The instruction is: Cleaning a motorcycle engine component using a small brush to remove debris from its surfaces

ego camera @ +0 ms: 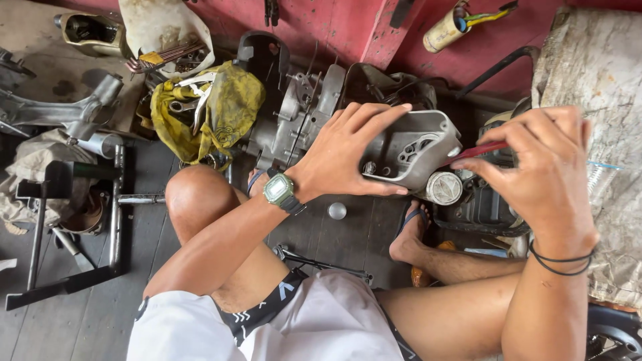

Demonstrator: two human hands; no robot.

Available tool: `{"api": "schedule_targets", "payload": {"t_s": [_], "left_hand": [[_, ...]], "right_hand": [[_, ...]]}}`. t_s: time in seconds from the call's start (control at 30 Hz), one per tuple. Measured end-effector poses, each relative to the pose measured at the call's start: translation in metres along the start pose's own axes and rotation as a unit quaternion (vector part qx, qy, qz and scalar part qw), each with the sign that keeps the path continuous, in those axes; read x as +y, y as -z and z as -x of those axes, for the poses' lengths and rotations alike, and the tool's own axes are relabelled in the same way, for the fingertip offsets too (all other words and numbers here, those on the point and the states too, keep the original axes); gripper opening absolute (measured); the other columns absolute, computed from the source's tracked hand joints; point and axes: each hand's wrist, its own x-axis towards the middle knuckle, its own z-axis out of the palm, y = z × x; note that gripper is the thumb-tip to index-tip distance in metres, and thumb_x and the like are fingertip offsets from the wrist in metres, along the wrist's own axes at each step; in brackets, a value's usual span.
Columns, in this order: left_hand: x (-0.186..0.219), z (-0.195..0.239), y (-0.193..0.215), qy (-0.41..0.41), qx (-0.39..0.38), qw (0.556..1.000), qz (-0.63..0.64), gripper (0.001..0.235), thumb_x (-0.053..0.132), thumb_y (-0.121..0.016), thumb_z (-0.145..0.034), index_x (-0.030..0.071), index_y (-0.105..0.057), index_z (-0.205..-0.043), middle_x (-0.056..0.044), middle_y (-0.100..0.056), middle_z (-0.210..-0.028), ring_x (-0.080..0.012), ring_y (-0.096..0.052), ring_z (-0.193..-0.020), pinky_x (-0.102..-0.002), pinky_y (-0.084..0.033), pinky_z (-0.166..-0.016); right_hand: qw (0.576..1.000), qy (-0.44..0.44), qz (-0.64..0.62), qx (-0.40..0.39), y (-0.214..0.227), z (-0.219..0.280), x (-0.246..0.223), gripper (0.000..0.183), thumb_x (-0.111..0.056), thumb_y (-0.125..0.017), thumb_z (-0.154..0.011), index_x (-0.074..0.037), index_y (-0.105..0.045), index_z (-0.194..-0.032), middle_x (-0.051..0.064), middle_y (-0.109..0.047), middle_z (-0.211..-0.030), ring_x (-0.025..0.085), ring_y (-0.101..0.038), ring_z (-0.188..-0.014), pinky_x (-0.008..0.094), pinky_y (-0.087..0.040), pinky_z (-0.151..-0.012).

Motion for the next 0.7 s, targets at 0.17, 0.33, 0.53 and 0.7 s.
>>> {"api": "schedule_targets", "payload": {"t_s": [0.17,0.33,0.53,0.7], "left_hand": [[-0.003,0.001,-0.001,-0.032,0.013,0.998,-0.058,0.106,0.080,-0.076,-0.082,0.020,-0.035,-0.158,-0.005,-0.055,-0.144,-0.0287,-0.055,-0.125,-0.047,-0.048,-0.108],[-0.004,0.003,-0.003,-0.041,0.015,0.996,-0.072,0.108,0.084,-0.075,-0.082,0.021,-0.034,-0.159,-0.005,-0.056,-0.146,-0.0283,-0.056,-0.125,-0.046,-0.049,-0.109],[0.003,0.001,0.008,-0.005,0.037,0.992,0.123,0.103,0.067,-0.081,-0.082,0.016,-0.033,-0.158,-0.011,-0.057,-0.143,-0.0289,-0.060,-0.124,-0.043,-0.049,-0.112],[0.002,0.004,-0.004,0.067,-0.013,0.930,0.361,0.083,0.056,-0.072,-0.087,0.013,-0.044,-0.153,-0.005,-0.058,-0.149,-0.0154,-0.060,-0.125,-0.032,-0.047,-0.106]], "right_hand": [[1.000,-0.015,0.003,0.004,-0.008,0.008,0.018,0.059,-0.069,-0.082,-0.091,-0.014,-0.078,-0.110,0.006,-0.066,-0.107,0.031,-0.051,-0.118,0.041,-0.039,-0.103],[1.000,-0.001,0.001,0.001,0.000,0.000,0.005,0.043,-0.054,-0.091,-0.088,-0.018,-0.075,-0.104,-0.001,-0.068,-0.109,0.029,-0.050,-0.114,0.039,-0.039,-0.101],[0.998,0.018,-0.052,0.035,0.017,-0.005,-0.004,0.055,-0.060,-0.090,-0.089,-0.009,-0.079,-0.106,0.008,-0.069,-0.106,0.031,-0.062,-0.109,0.046,-0.037,-0.112],[0.981,0.044,-0.179,0.062,0.023,-0.012,-0.010,0.047,-0.047,-0.086,-0.084,-0.002,-0.075,-0.093,0.010,-0.072,-0.097,0.028,-0.063,-0.094,0.042,-0.038,-0.097]]}}
